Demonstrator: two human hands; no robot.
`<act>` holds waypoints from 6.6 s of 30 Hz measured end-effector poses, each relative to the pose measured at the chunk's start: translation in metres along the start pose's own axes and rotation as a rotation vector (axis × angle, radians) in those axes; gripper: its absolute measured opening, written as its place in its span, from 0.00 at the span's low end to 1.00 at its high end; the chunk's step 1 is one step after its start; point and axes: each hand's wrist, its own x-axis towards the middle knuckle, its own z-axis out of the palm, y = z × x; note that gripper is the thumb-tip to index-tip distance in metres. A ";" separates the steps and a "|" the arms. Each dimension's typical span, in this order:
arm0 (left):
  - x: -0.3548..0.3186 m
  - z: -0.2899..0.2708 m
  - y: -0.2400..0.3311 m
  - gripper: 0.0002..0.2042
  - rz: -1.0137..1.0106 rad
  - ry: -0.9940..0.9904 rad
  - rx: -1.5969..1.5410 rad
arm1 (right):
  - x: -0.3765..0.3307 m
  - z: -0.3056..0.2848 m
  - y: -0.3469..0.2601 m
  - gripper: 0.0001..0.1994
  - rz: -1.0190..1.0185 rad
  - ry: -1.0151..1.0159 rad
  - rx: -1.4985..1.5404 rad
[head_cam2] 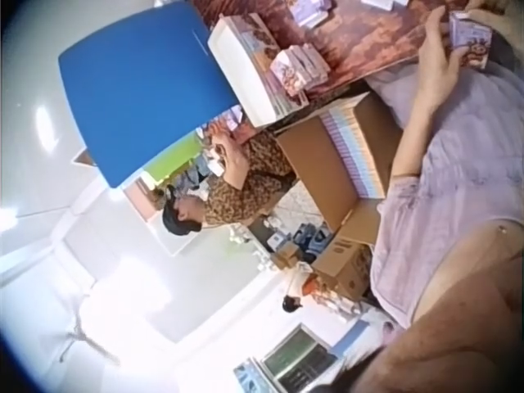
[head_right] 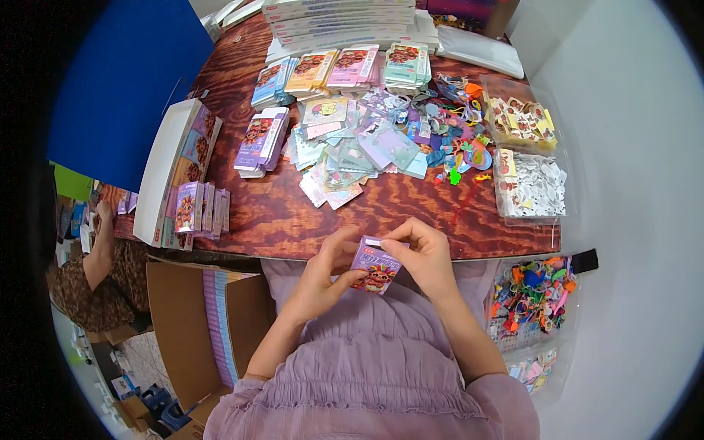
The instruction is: Sorting and inspecting small colorful packets and stickers on a table.
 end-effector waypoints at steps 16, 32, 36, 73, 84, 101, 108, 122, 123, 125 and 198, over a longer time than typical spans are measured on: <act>0.003 -0.004 -0.016 0.26 0.185 0.073 0.228 | -0.003 0.003 -0.007 0.08 -0.150 -0.126 -0.345; -0.072 -0.141 0.067 0.34 0.042 0.814 0.789 | 0.108 0.213 -0.047 0.09 -0.151 -0.517 0.126; -0.066 -0.208 0.059 0.34 0.008 0.963 0.793 | 0.163 0.287 -0.028 0.11 -0.239 -0.572 -0.032; -0.055 -0.181 -0.050 0.64 0.171 0.868 -0.328 | 0.156 0.295 0.021 0.42 0.315 -0.584 0.263; -0.038 -0.129 -0.084 0.74 0.197 1.036 0.319 | 0.163 0.250 0.046 0.40 0.107 -0.724 0.293; 0.014 -0.250 0.059 0.65 0.417 1.315 0.699 | 0.275 0.359 -0.101 0.29 0.088 -1.104 0.450; 0.050 -0.336 0.058 0.67 0.286 1.324 0.559 | 0.374 0.430 -0.093 0.29 0.207 -1.258 0.380; 0.101 -0.373 0.019 0.65 0.178 1.409 0.563 | 0.423 0.447 -0.079 0.25 0.245 -1.143 0.179; 0.100 -0.371 0.016 0.67 0.152 1.415 0.583 | 0.423 0.448 -0.079 0.25 0.228 -1.132 0.109; 0.097 -0.366 0.017 0.67 0.140 1.394 0.604 | 0.421 0.445 -0.081 0.24 0.237 -1.108 0.071; 0.067 -0.362 0.037 0.36 0.443 1.451 0.417 | 0.369 0.328 -0.042 0.21 0.067 -0.453 0.185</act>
